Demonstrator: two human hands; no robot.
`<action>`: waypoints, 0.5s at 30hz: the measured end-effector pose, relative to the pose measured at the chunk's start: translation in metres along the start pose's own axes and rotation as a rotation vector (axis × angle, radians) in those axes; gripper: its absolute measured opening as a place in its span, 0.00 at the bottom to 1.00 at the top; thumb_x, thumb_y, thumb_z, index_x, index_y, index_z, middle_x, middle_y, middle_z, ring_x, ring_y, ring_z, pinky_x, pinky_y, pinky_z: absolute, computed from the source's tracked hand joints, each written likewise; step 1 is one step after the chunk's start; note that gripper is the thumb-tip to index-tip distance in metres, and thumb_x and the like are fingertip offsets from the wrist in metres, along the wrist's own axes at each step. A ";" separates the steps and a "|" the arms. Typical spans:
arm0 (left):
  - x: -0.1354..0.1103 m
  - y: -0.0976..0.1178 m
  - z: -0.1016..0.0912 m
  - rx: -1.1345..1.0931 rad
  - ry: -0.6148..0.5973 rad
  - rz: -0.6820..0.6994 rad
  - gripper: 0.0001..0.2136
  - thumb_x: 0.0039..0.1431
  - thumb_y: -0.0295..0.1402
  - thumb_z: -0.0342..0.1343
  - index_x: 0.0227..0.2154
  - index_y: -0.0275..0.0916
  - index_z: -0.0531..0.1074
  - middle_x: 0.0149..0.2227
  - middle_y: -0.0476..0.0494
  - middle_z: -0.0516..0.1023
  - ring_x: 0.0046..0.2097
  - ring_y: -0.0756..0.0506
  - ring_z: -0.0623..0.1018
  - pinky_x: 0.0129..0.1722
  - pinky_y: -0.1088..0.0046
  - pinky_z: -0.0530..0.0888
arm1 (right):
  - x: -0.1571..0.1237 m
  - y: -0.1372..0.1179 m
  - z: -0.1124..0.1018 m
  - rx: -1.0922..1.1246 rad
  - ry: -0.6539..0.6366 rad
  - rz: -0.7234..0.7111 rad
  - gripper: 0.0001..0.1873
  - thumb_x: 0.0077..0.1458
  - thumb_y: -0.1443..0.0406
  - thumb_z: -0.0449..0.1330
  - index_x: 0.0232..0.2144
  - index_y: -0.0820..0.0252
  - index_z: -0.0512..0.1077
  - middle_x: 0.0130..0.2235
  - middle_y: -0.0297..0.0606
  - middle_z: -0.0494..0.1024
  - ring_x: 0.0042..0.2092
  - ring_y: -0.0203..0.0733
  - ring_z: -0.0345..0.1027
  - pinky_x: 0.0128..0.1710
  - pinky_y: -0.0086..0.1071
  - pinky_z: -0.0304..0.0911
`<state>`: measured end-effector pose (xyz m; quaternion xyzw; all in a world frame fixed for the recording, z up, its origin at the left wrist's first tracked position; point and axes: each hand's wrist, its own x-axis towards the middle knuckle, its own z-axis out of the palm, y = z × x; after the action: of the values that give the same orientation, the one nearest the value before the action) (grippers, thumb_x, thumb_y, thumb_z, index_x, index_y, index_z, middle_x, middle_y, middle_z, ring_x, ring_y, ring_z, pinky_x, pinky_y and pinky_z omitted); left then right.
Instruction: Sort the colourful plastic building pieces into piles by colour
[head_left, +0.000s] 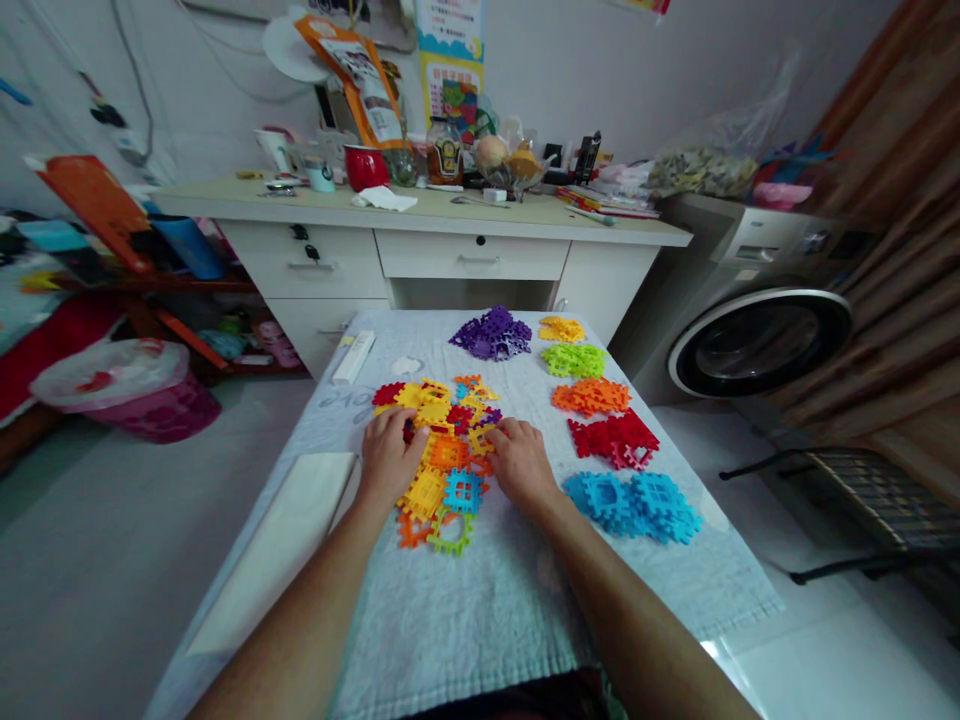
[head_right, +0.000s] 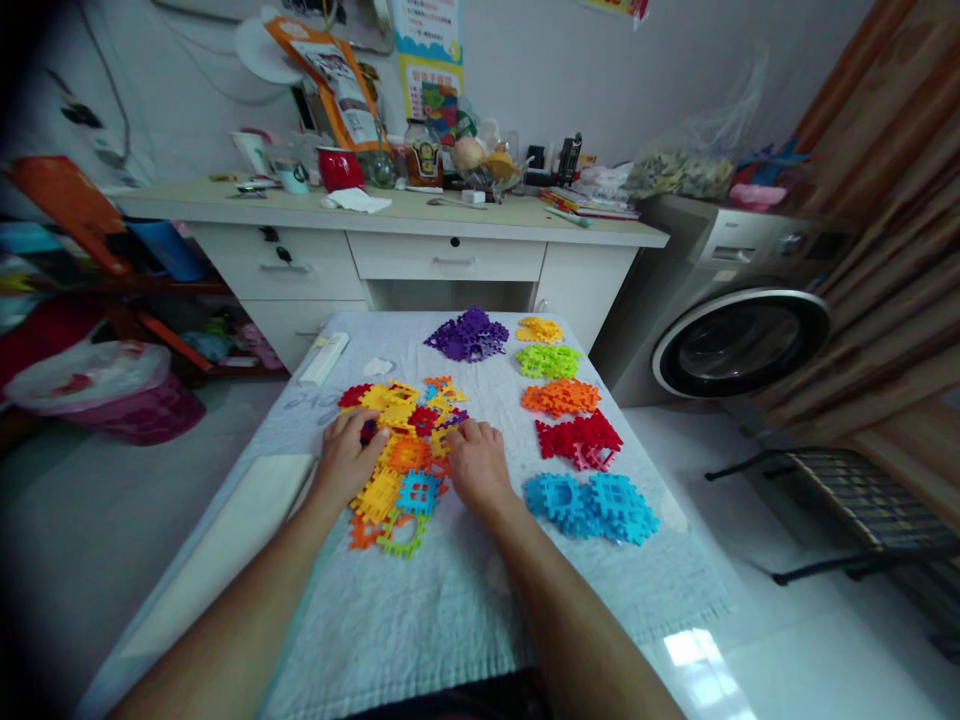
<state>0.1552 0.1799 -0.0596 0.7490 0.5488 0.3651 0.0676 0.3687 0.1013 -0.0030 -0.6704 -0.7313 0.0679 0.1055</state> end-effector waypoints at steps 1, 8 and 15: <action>0.000 0.000 0.000 0.004 0.001 0.005 0.17 0.60 0.42 0.49 0.46 0.38 0.71 0.49 0.36 0.73 0.53 0.37 0.71 0.56 0.54 0.66 | 0.000 0.000 -0.002 0.002 0.009 -0.003 0.15 0.63 0.65 0.53 0.49 0.55 0.74 0.52 0.44 0.72 0.52 0.48 0.62 0.52 0.40 0.55; -0.001 0.002 -0.001 0.019 -0.022 0.044 0.17 0.60 0.42 0.49 0.45 0.38 0.72 0.49 0.36 0.73 0.53 0.37 0.71 0.55 0.55 0.67 | -0.002 0.017 -0.036 0.116 0.050 0.026 0.14 0.65 0.66 0.50 0.42 0.60 0.76 0.42 0.44 0.75 0.45 0.42 0.67 0.46 0.32 0.58; -0.001 0.002 -0.001 0.022 -0.039 0.036 0.17 0.60 0.44 0.49 0.45 0.39 0.74 0.50 0.38 0.72 0.53 0.37 0.71 0.56 0.54 0.66 | 0.025 0.059 -0.087 0.345 0.006 0.012 0.08 0.59 0.68 0.56 0.30 0.62 0.74 0.28 0.35 0.74 0.31 0.35 0.67 0.32 0.27 0.58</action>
<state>0.1563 0.1778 -0.0584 0.7665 0.5377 0.3453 0.0634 0.4452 0.1283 0.0689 -0.6469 -0.7044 0.1910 0.2209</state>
